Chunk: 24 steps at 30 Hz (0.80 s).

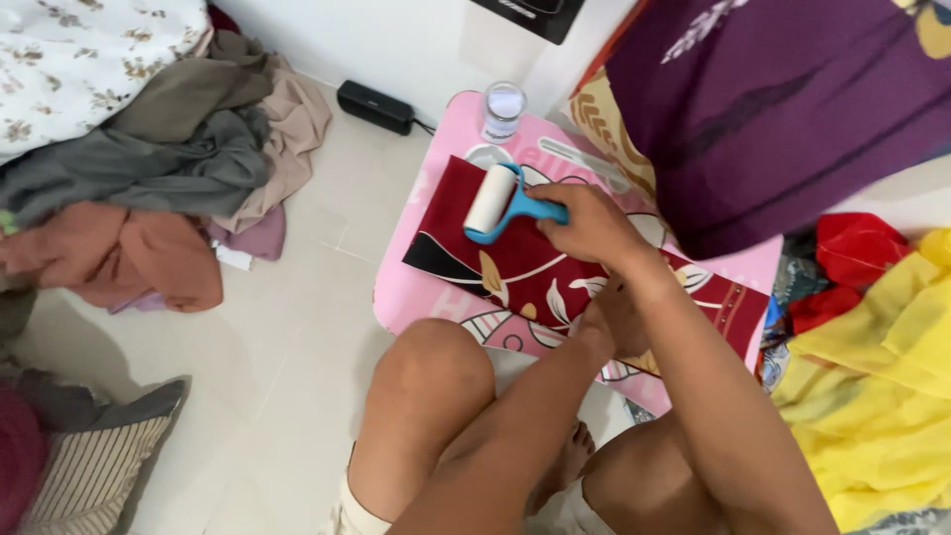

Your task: Using a lint roller to clean a red floral cloth on a small table

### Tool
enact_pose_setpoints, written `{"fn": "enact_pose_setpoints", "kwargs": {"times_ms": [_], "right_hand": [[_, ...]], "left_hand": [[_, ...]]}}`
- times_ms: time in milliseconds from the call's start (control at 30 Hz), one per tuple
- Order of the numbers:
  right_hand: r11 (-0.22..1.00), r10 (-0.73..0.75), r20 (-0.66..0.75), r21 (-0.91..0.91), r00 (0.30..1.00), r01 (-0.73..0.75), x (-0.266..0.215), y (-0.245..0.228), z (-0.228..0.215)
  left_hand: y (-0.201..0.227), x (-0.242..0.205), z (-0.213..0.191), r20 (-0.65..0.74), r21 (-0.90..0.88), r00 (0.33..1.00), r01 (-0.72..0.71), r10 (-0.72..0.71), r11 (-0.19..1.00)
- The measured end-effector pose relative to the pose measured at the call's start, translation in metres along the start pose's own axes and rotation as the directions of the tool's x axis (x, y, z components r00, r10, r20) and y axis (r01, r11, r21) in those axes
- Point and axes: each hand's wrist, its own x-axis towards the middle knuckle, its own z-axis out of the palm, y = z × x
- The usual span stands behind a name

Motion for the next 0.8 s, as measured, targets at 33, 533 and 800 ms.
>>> {"fn": "enact_pose_setpoints", "kwargs": {"times_ms": [33, 533, 800], "right_hand": [[1.0, -0.005, 0.001, -0.024, 1.0, 0.005, 0.01, -0.005, 0.007], [0.994, -0.096, 0.001, 0.043, 0.995, 0.096, -0.046, -0.031, -0.044], [0.978, 0.191, 0.2, -0.118, 0.961, -0.17, -0.098, 0.003, -0.048]], "left_hand": [[-0.004, 0.0, -0.002, 0.044, 0.014, 0.999, 0.006, -0.007, 1.0], [0.01, 0.028, -0.041, 0.608, 0.148, 0.787, 0.015, -0.103, 0.989], [0.007, 0.002, 0.002, 0.81, 0.139, 0.493, 0.363, -0.316, 0.922]]}}
